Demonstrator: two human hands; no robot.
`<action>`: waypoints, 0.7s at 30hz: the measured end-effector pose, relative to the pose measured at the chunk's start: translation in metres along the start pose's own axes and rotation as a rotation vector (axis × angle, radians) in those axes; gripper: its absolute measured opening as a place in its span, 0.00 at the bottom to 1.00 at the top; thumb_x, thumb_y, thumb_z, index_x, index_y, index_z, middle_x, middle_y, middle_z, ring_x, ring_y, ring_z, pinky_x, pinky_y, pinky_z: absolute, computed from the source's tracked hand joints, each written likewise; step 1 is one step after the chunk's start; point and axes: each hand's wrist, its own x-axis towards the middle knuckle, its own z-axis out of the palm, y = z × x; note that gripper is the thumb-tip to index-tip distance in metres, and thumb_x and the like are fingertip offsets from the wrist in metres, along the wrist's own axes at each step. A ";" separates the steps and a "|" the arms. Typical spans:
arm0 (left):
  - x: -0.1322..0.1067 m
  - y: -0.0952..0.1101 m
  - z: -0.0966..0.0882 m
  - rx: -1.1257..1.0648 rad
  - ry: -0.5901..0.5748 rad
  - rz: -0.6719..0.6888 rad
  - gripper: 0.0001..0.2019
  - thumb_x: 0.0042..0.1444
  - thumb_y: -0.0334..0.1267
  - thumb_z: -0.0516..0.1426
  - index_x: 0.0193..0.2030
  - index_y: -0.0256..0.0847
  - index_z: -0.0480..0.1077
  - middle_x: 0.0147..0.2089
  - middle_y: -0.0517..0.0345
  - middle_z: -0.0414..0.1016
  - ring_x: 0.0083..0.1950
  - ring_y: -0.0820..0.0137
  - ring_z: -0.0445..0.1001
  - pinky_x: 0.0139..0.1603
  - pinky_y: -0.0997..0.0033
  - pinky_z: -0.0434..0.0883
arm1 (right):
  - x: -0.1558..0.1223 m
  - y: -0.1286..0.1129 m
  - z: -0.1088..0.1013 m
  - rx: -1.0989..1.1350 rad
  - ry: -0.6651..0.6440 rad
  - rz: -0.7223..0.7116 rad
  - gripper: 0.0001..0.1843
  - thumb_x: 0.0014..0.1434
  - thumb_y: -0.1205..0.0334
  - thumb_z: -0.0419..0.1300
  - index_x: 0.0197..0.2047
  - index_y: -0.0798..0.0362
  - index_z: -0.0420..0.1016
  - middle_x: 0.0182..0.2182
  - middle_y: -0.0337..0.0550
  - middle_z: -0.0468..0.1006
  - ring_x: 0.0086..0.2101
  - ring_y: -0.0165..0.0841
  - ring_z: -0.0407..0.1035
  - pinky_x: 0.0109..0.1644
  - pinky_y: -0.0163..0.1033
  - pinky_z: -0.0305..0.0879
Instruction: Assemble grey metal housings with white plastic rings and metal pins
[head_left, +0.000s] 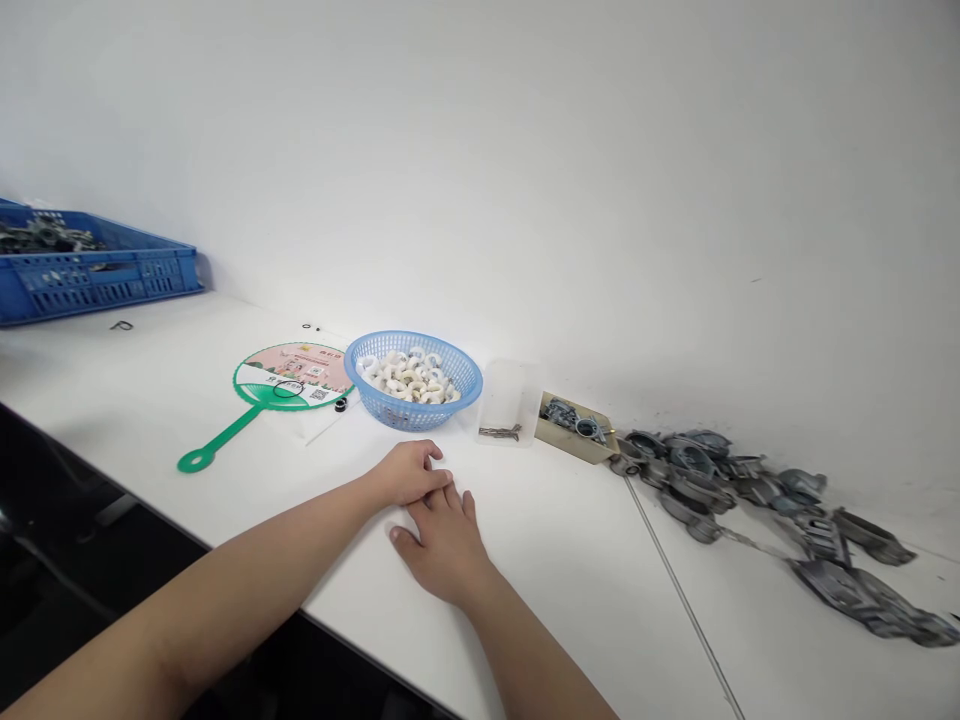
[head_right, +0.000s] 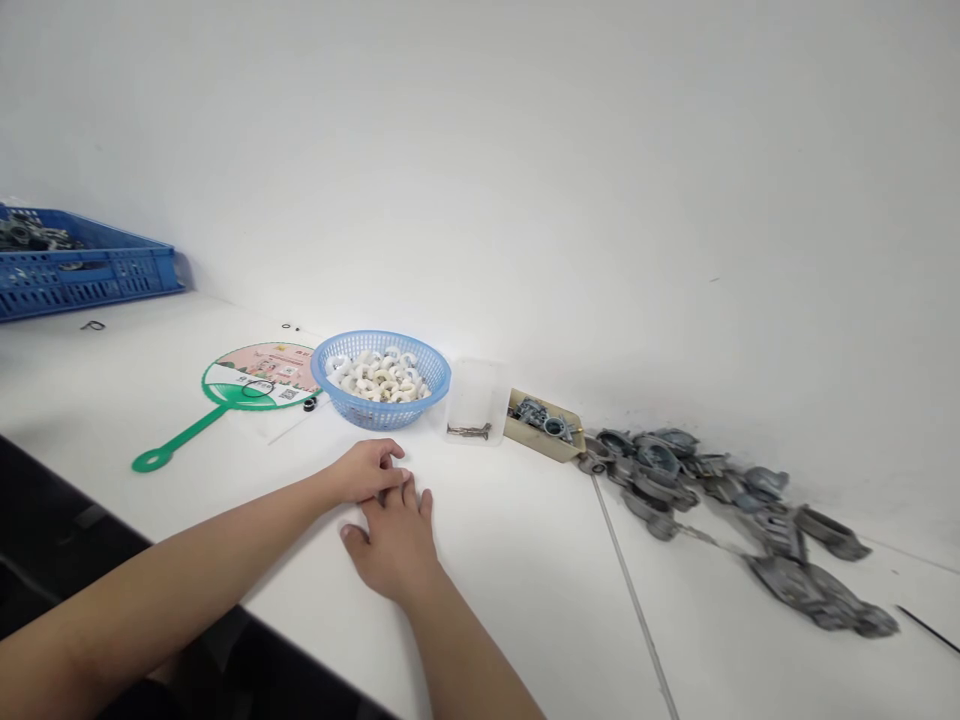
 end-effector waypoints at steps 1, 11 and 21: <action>0.000 0.000 0.000 0.000 -0.002 0.000 0.22 0.49 0.48 0.56 0.49 0.38 0.69 0.34 0.57 0.76 0.34 0.67 0.74 0.35 0.71 0.69 | 0.000 0.000 0.000 0.004 -0.001 0.000 0.29 0.61 0.44 0.44 0.65 0.38 0.51 0.67 0.42 0.44 0.65 0.50 0.33 0.63 0.61 0.31; 0.000 0.001 -0.001 0.000 -0.006 0.001 0.22 0.50 0.48 0.56 0.49 0.39 0.68 0.36 0.56 0.76 0.34 0.67 0.74 0.34 0.71 0.69 | 0.000 0.001 0.001 -0.003 0.024 -0.012 0.29 0.61 0.45 0.44 0.64 0.38 0.51 0.67 0.42 0.45 0.64 0.50 0.34 0.63 0.62 0.31; -0.001 0.001 -0.001 -0.004 -0.004 0.000 0.22 0.50 0.49 0.56 0.49 0.38 0.68 0.36 0.56 0.76 0.33 0.67 0.73 0.33 0.72 0.69 | 0.001 0.000 -0.001 0.025 0.020 -0.009 0.29 0.61 0.45 0.45 0.64 0.38 0.52 0.67 0.43 0.44 0.65 0.50 0.34 0.63 0.63 0.31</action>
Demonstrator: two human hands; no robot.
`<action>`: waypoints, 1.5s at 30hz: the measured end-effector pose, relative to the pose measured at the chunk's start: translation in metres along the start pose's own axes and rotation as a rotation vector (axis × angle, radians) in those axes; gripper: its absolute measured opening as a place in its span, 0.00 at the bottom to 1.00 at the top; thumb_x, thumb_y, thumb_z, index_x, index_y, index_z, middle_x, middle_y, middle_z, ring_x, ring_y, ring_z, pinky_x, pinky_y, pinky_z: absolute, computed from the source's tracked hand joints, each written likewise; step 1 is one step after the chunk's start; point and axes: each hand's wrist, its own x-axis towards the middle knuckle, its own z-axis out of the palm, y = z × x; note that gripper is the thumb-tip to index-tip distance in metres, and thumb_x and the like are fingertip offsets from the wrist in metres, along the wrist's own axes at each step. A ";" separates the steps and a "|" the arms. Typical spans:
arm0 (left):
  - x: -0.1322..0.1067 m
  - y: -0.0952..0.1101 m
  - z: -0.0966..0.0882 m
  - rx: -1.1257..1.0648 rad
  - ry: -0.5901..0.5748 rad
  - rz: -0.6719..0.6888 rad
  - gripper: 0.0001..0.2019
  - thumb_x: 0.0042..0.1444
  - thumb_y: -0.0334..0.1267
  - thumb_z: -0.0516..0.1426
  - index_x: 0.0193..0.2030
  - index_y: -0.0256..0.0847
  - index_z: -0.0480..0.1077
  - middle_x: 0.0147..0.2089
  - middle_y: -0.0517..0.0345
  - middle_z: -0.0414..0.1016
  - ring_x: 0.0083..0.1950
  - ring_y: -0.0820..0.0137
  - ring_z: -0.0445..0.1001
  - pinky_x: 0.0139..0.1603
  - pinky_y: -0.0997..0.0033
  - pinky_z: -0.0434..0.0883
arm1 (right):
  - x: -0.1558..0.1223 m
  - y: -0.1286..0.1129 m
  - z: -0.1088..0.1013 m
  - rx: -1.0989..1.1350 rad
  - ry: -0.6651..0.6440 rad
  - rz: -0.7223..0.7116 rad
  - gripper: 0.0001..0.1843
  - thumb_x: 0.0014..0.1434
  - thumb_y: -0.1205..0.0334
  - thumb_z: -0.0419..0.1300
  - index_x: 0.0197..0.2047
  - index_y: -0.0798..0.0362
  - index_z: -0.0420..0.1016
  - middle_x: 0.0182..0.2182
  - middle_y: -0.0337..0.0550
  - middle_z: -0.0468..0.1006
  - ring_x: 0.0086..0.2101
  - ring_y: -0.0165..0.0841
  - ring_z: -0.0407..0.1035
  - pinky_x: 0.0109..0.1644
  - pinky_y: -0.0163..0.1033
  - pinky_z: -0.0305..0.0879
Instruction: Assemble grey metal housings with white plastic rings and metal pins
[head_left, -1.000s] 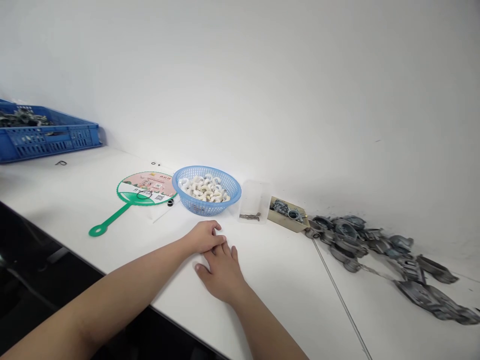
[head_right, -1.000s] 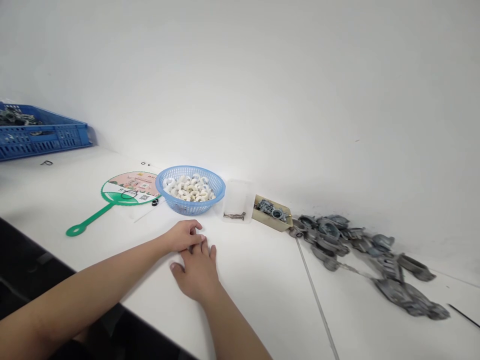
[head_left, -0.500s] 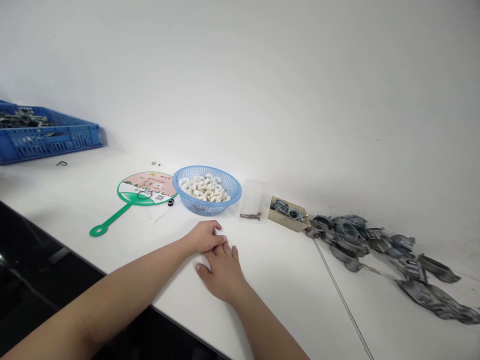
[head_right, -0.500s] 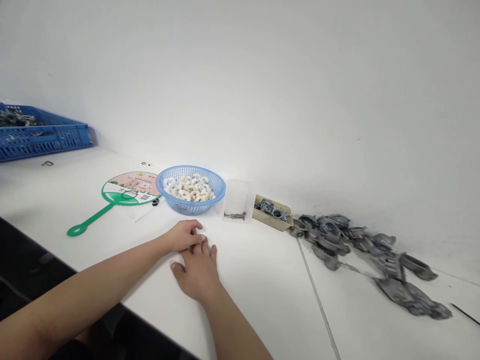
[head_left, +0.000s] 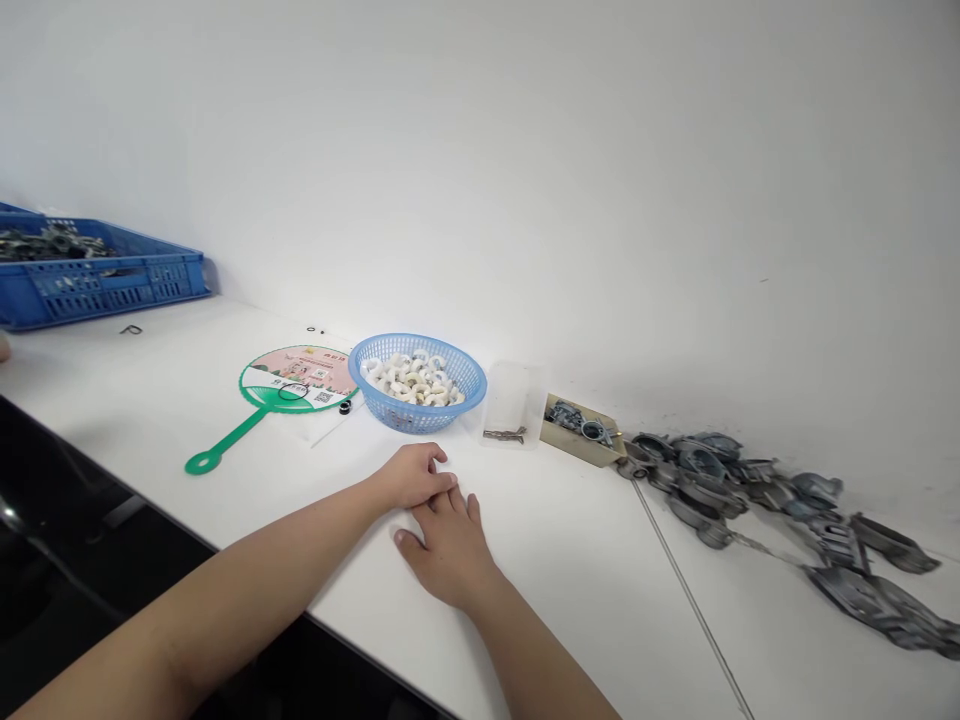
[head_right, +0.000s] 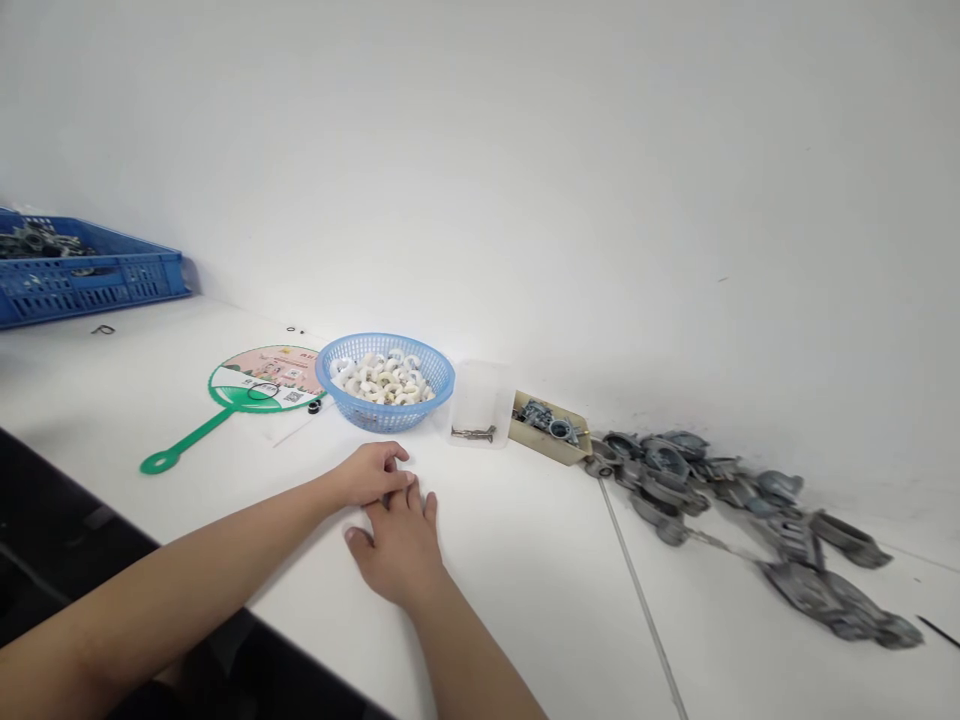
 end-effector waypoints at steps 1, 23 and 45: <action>0.000 0.000 0.000 0.001 0.000 0.001 0.22 0.50 0.49 0.56 0.49 0.39 0.68 0.36 0.56 0.76 0.34 0.67 0.73 0.33 0.72 0.69 | 0.000 0.000 0.000 0.003 -0.001 0.000 0.29 0.61 0.45 0.45 0.64 0.38 0.53 0.67 0.43 0.44 0.65 0.50 0.34 0.63 0.63 0.31; 0.001 -0.001 0.001 -0.001 0.012 0.007 0.22 0.49 0.48 0.56 0.48 0.39 0.69 0.35 0.57 0.75 0.33 0.68 0.73 0.32 0.72 0.68 | 0.001 -0.001 0.001 0.030 -0.008 0.018 0.32 0.60 0.45 0.46 0.65 0.43 0.50 0.67 0.44 0.44 0.65 0.50 0.32 0.63 0.63 0.29; 0.001 0.001 0.002 0.008 0.027 0.004 0.21 0.50 0.49 0.55 0.47 0.38 0.70 0.36 0.56 0.75 0.36 0.67 0.73 0.35 0.72 0.68 | 0.001 -0.002 0.001 0.107 0.024 0.089 0.42 0.55 0.47 0.50 0.67 0.59 0.44 0.67 0.53 0.43 0.65 0.47 0.32 0.64 0.60 0.29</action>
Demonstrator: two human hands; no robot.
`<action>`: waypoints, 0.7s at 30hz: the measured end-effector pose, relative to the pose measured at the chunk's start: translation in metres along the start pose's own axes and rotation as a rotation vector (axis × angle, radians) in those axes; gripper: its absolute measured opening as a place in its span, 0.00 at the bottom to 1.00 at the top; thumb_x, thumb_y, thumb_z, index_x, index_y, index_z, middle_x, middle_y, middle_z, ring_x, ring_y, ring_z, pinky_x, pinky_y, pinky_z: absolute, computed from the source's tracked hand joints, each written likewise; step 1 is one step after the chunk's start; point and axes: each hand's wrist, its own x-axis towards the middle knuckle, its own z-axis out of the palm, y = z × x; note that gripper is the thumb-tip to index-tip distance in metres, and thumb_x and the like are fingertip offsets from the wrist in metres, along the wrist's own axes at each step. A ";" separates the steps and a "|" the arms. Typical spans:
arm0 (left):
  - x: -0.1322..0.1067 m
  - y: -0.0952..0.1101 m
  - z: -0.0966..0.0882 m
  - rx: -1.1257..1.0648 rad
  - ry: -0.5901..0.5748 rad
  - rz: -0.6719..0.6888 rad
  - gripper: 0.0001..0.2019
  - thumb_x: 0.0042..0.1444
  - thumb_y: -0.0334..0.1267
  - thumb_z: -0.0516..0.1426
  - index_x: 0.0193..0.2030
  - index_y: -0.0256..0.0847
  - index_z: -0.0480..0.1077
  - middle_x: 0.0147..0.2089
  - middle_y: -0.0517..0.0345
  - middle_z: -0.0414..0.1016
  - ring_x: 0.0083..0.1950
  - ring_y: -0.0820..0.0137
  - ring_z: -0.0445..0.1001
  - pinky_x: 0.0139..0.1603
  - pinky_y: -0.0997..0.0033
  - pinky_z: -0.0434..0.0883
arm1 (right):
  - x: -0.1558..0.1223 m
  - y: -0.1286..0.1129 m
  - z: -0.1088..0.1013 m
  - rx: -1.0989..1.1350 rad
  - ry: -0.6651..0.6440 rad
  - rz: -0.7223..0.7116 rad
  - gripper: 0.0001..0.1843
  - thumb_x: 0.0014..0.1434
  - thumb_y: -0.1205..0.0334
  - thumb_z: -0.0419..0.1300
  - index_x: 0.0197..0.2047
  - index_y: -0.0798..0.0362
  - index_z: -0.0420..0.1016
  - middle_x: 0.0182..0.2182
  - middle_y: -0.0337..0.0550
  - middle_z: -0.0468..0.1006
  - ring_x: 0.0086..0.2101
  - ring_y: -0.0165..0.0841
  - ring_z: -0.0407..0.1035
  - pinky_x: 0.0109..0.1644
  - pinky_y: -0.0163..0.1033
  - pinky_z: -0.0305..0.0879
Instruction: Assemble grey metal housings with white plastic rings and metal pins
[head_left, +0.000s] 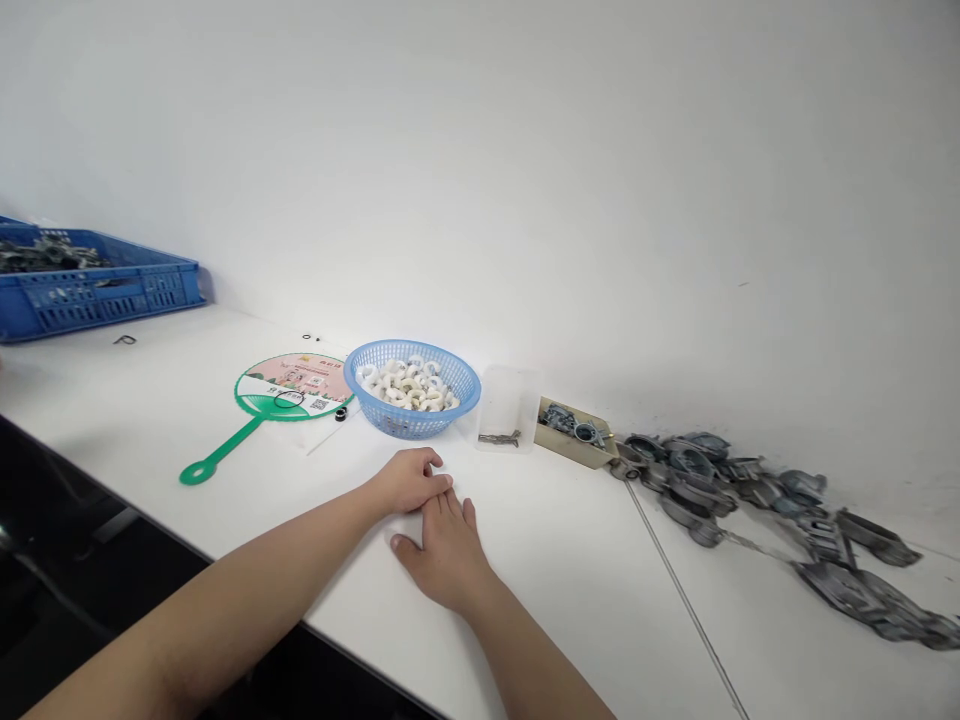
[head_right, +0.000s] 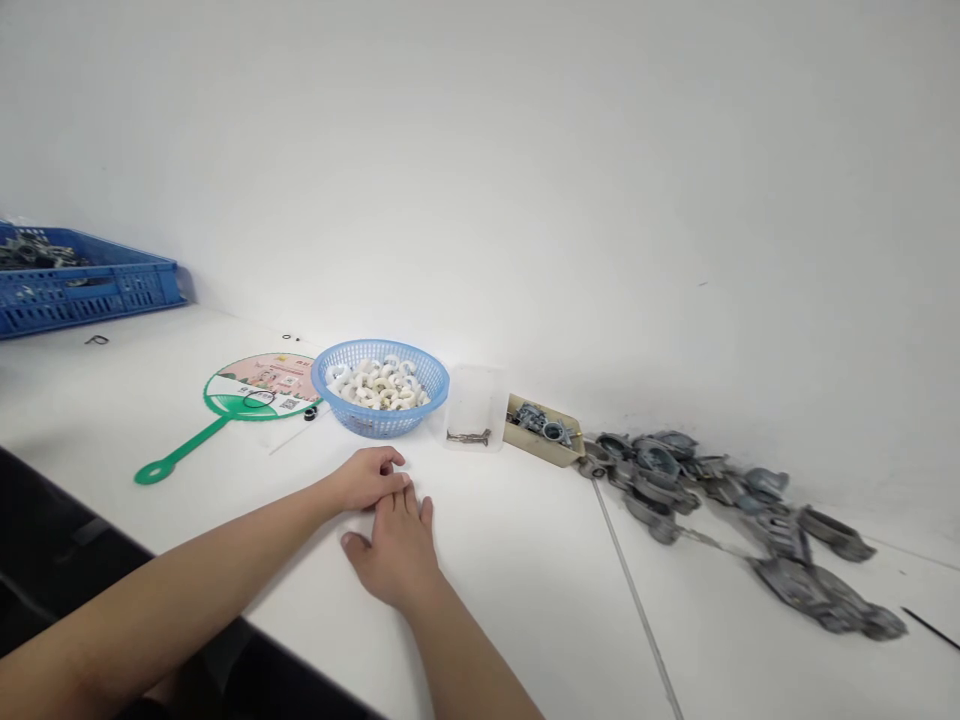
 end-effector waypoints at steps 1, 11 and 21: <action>0.000 0.000 0.000 -0.001 -0.001 0.000 0.21 0.51 0.49 0.55 0.47 0.38 0.70 0.36 0.56 0.76 0.35 0.67 0.73 0.35 0.72 0.69 | 0.000 0.000 0.000 0.000 0.004 -0.003 0.42 0.55 0.47 0.50 0.67 0.59 0.44 0.67 0.53 0.43 0.65 0.47 0.32 0.64 0.60 0.29; 0.000 -0.002 0.001 0.004 -0.012 0.003 0.22 0.50 0.49 0.55 0.48 0.39 0.69 0.37 0.55 0.76 0.35 0.67 0.73 0.33 0.73 0.68 | 0.001 0.002 0.001 -0.019 -0.023 -0.005 0.42 0.56 0.45 0.50 0.68 0.57 0.42 0.67 0.50 0.43 0.65 0.48 0.31 0.64 0.59 0.27; 0.001 -0.003 0.001 0.005 -0.007 -0.001 0.21 0.52 0.50 0.54 0.48 0.39 0.69 0.37 0.55 0.76 0.36 0.68 0.73 0.34 0.73 0.69 | 0.000 0.000 -0.001 -0.015 -0.019 0.011 0.41 0.56 0.47 0.50 0.67 0.56 0.43 0.68 0.50 0.41 0.66 0.45 0.30 0.64 0.57 0.28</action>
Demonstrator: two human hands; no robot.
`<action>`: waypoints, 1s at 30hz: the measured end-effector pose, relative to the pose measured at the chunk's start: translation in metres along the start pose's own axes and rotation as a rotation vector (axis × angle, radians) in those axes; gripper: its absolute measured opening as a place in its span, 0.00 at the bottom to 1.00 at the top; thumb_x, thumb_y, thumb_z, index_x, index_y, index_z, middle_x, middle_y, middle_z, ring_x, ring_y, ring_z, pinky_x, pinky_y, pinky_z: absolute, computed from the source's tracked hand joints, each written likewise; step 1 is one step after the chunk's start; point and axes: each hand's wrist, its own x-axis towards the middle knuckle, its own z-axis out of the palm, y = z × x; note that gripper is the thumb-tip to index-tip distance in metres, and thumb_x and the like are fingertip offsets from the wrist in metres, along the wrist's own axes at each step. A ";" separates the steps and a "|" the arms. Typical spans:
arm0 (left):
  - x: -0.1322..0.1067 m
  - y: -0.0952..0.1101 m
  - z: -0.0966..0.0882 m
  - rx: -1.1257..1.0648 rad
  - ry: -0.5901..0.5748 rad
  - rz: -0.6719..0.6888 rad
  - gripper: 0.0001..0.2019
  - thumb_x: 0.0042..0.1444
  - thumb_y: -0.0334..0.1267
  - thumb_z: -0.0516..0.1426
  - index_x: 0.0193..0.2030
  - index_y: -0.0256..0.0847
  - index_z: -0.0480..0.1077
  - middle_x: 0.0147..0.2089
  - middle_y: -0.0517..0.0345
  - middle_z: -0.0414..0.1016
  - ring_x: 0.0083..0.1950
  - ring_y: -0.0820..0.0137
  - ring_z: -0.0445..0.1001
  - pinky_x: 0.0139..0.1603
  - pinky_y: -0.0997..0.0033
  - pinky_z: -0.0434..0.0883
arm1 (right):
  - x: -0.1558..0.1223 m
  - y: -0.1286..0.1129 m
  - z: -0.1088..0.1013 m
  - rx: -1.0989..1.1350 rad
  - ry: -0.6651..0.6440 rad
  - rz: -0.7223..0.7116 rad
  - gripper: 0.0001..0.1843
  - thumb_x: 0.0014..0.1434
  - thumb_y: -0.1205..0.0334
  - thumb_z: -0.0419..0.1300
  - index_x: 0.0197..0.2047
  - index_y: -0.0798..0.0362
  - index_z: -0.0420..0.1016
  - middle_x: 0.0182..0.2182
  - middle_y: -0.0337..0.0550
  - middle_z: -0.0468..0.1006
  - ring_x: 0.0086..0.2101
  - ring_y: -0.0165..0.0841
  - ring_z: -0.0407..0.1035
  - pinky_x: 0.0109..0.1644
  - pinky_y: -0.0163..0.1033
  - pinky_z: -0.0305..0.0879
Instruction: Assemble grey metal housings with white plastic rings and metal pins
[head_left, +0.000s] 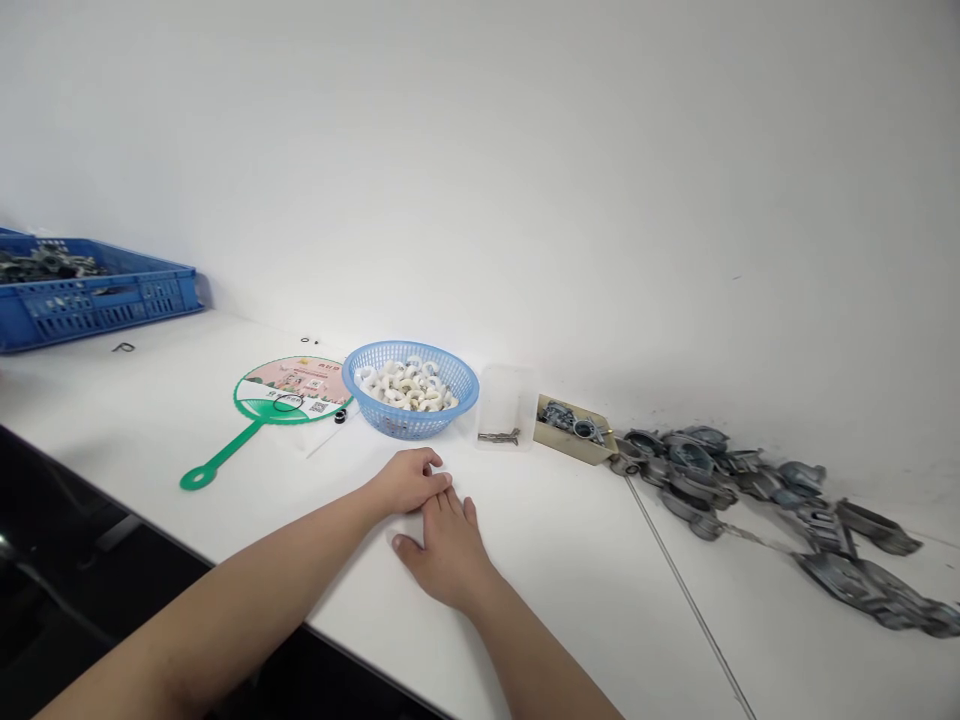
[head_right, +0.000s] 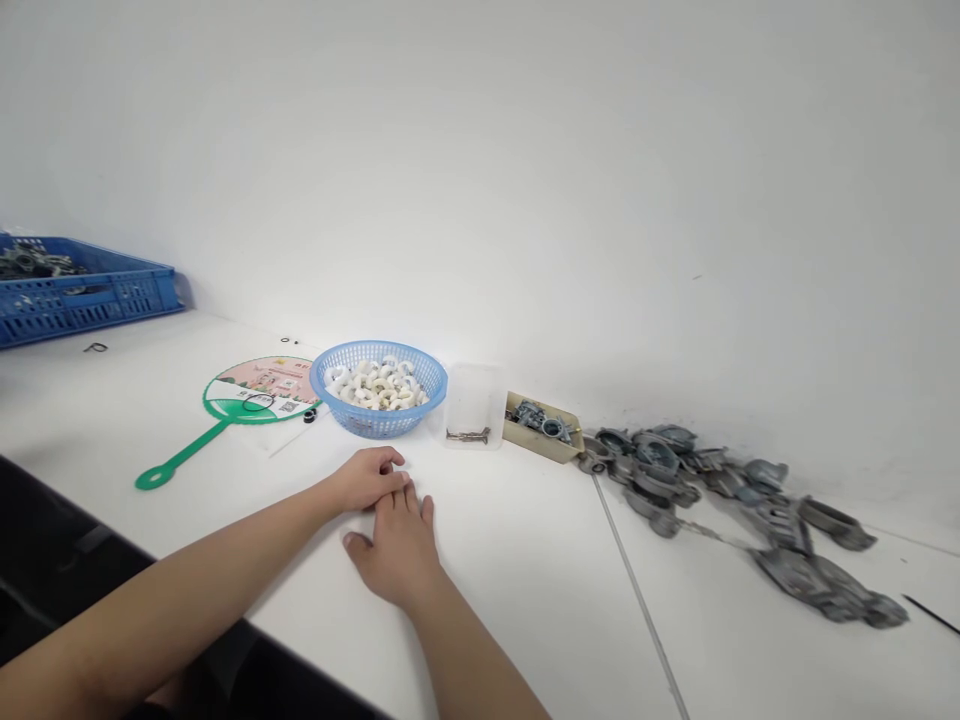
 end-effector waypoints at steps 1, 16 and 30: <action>0.000 0.000 0.000 0.002 0.001 0.001 0.21 0.52 0.50 0.54 0.48 0.38 0.70 0.37 0.55 0.76 0.36 0.67 0.73 0.34 0.72 0.69 | 0.000 -0.001 0.000 0.002 0.001 0.002 0.41 0.56 0.47 0.50 0.67 0.56 0.43 0.68 0.51 0.41 0.66 0.45 0.30 0.65 0.57 0.28; -0.001 0.001 0.000 0.005 0.010 0.004 0.20 0.52 0.49 0.54 0.47 0.38 0.70 0.38 0.54 0.76 0.36 0.67 0.73 0.37 0.71 0.69 | 0.001 -0.001 0.002 0.021 0.014 0.011 0.41 0.56 0.47 0.51 0.66 0.58 0.45 0.67 0.52 0.40 0.65 0.47 0.30 0.65 0.57 0.26; 0.001 0.001 0.000 0.020 0.009 -0.003 0.21 0.52 0.49 0.54 0.48 0.38 0.70 0.39 0.54 0.76 0.37 0.67 0.74 0.37 0.72 0.70 | 0.001 0.003 0.003 0.013 0.010 0.006 0.41 0.56 0.46 0.51 0.67 0.57 0.44 0.68 0.49 0.40 0.65 0.46 0.30 0.64 0.57 0.27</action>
